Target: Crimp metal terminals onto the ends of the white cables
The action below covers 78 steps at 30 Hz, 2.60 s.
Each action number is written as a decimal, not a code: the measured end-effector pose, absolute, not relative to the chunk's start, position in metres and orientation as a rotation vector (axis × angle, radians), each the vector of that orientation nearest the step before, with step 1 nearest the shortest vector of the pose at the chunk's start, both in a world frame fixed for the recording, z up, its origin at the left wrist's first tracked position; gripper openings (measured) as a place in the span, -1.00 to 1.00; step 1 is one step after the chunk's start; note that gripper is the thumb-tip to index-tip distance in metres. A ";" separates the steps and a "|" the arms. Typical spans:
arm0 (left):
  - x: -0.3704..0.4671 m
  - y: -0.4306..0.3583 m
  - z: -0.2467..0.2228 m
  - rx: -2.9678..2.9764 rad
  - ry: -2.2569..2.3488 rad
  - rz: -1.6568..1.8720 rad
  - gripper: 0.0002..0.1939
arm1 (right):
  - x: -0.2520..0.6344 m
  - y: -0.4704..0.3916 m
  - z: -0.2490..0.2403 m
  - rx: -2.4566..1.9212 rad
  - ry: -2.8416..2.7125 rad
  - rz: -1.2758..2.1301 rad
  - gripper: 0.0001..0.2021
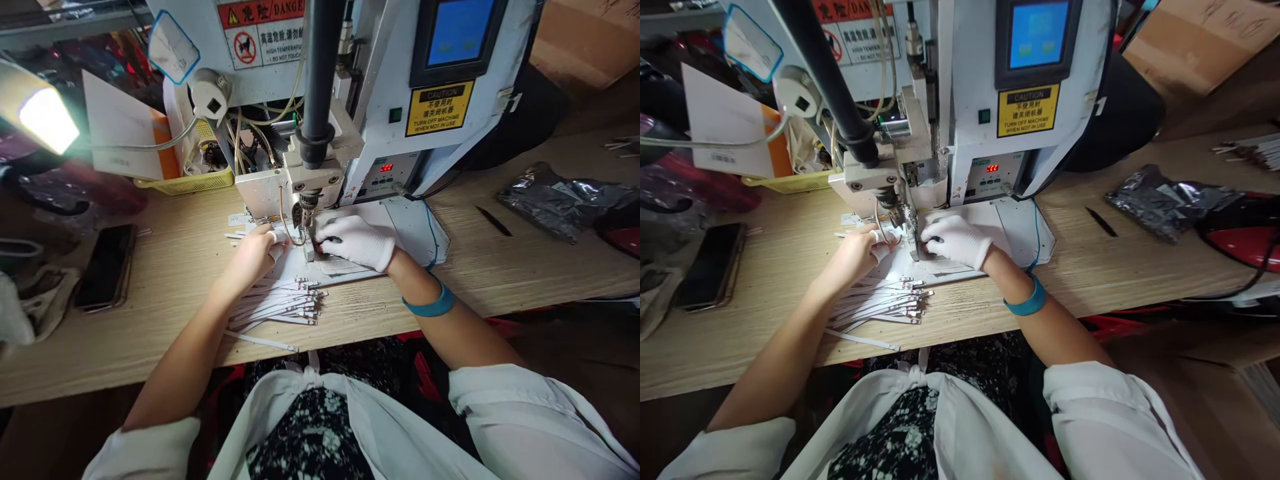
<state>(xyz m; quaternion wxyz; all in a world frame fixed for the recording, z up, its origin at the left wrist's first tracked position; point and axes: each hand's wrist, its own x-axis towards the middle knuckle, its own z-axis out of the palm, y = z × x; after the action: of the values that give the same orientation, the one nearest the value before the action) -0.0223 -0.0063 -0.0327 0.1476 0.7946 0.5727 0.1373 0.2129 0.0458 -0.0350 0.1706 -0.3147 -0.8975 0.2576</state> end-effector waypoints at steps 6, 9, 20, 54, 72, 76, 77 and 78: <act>-0.012 -0.006 -0.039 2.485 1.593 0.326 -0.75 | 0.212 0.042 -0.033 -0.928 -2.512 0.684 -0.80; -0.010 -0.008 -0.038 2.559 1.578 0.303 -0.74 | 0.211 0.041 -0.030 -0.968 -2.408 0.751 -0.84; -0.010 -0.009 -0.029 2.317 1.627 0.292 -0.71 | 0.198 0.032 -0.020 -1.012 -1.301 1.937 -0.81; 0.002 -0.005 -0.007 1.504 1.383 0.665 -0.73 | 0.189 0.035 -0.024 -1.016 -1.258 1.996 -0.81; 0.000 -0.003 -0.011 1.484 1.351 0.687 -0.72 | 0.190 0.037 -0.027 -0.952 -1.246 2.020 -0.82; -0.001 -0.001 -0.013 1.462 1.347 0.695 -0.73 | 0.191 0.036 -0.027 -0.955 -1.267 2.002 -0.83; -0.001 -0.001 -0.014 1.448 1.346 0.702 -0.73 | 0.190 0.036 -0.027 -0.958 -1.272 1.995 -0.83; -0.001 0.000 -0.014 1.433 1.343 0.710 -0.74 | 0.190 0.036 -0.027 -0.960 -1.276 1.991 -0.83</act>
<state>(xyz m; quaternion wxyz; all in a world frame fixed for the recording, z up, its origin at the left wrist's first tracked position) -0.0012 -0.0002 -0.0138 0.5026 0.5931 0.5561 0.2938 0.1904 0.0355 -0.0274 0.2905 -0.3598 -0.4783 0.7466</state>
